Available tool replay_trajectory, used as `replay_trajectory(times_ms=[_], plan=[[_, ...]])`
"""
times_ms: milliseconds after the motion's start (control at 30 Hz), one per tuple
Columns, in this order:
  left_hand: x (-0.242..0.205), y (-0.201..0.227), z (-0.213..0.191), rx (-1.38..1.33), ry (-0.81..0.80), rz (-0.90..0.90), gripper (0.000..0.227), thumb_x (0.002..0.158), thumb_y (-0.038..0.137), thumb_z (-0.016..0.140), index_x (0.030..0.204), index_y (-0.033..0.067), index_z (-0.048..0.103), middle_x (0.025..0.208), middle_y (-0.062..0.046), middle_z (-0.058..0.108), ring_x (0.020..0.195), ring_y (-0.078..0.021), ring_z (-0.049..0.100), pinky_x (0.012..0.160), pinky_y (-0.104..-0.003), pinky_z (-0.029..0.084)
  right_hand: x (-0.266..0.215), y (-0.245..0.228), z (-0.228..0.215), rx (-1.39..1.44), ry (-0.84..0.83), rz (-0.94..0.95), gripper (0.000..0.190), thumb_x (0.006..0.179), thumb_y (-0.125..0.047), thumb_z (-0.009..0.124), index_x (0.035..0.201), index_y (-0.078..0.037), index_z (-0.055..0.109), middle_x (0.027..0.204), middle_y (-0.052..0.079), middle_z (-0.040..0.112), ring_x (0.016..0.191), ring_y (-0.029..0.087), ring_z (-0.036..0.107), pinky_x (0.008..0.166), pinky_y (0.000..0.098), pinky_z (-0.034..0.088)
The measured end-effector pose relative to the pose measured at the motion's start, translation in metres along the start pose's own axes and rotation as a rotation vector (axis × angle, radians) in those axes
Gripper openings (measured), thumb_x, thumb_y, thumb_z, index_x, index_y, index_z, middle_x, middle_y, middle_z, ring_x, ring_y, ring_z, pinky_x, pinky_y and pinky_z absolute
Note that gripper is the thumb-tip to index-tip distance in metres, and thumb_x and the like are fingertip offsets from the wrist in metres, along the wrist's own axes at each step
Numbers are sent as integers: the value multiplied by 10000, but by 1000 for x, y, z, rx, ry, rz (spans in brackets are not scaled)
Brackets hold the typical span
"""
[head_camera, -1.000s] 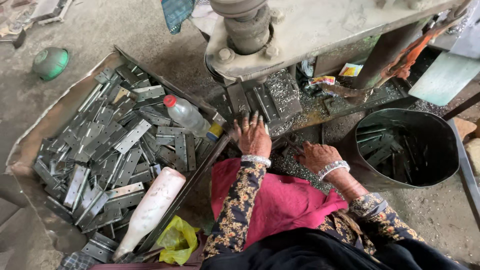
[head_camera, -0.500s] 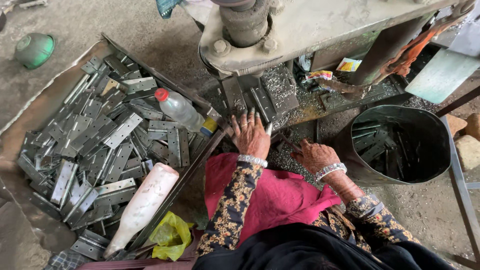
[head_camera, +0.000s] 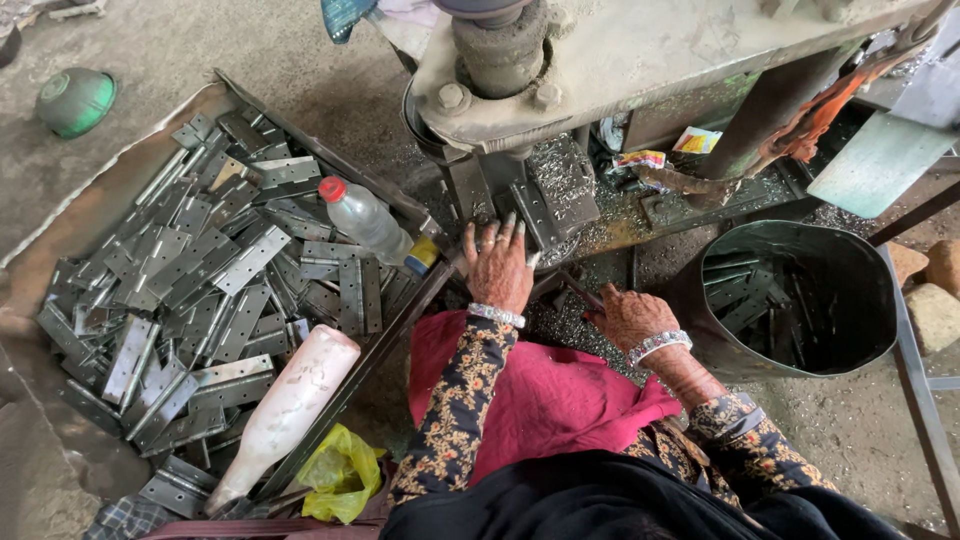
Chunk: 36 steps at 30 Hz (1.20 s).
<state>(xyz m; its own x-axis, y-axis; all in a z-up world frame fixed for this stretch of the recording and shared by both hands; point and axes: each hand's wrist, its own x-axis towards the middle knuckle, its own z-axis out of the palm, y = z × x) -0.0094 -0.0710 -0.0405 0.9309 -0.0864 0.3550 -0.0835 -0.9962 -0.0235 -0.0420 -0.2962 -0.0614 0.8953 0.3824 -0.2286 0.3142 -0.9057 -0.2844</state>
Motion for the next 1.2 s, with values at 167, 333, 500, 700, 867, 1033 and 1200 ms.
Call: replay_trajectory(times_ms=[167, 333, 500, 700, 867, 1033, 1200], plan=[[25, -2, -48, -230, -28, -271, 387, 896, 315, 758, 1242, 157, 682, 1236, -47, 700, 1229, -281, 592, 1187, -579, 329, 0, 0, 3, 1, -41, 55, 488, 967, -534, 588, 1149, -82, 587, 881, 160, 755, 871, 355, 745, 776, 483, 579], [40, 29, -41, -67, -5, -172, 462, 786, 249, 760, 1214, 97, 678, 1310, -167, 635, 1213, -375, 571, 1024, -624, 405, 2, 1, 5, 20, 3, 39, 478, 945, -537, 598, 1111, -88, 597, 885, 161, 750, 875, 361, 741, 769, 490, 579], [37, 32, 13, -334, -185, -369, 493, 964, 133, 599, 1456, 114, 590, 1468, -261, 530, 1308, -385, 554, 1102, -450, 461, 2, 3, 3, 16, -33, 38, 511, 943, -555, 592, 1126, -78, 585, 877, 177, 742, 867, 364, 740, 752, 482, 585], [-6, 16, 34, -120, -31, -84, 466, 1000, 275, 569, 1358, -18, 624, 1545, -168, 480, 1453, -382, 433, 1197, -463, 344, 0, 2, 6, 32, -9, 20, 496, 966, -527, 561, 1179, -80, 580, 844, 174, 747, 828, 370, 736, 735, 497, 575], [-15, 24, 18, -73, -243, -205, 455, 1012, 365, 472, 1211, 32, 711, 1642, -38, 393, 1467, -322, 378, 1186, -562, 237, 2, 2, 6, -1, -40, 40, 517, 967, -547, 547, 1196, -84, 570, 847, 171, 748, 835, 360, 743, 738, 492, 583], [25, 16, 17, 29, -279, -206, 525, 1038, 460, 462, 1270, 52, 697, 1627, -63, 376, 1487, -312, 361, 1247, -570, 141, 3, -1, 1, -3, -67, 60, 557, 958, -557, 566, 1231, -72, 542, 857, 182, 745, 835, 371, 743, 734, 498, 581], [29, 23, 23, -6, -223, -288, 577, 966, 425, 492, 1383, 37, 584, 1669, -47, 270, 1486, -287, 296, 1180, -547, 161, -2, -1, -4, 1, -81, 55, 535, 931, -523, 594, 1233, -85, 531, 847, 172, 752, 846, 372, 742, 745, 500, 581]])
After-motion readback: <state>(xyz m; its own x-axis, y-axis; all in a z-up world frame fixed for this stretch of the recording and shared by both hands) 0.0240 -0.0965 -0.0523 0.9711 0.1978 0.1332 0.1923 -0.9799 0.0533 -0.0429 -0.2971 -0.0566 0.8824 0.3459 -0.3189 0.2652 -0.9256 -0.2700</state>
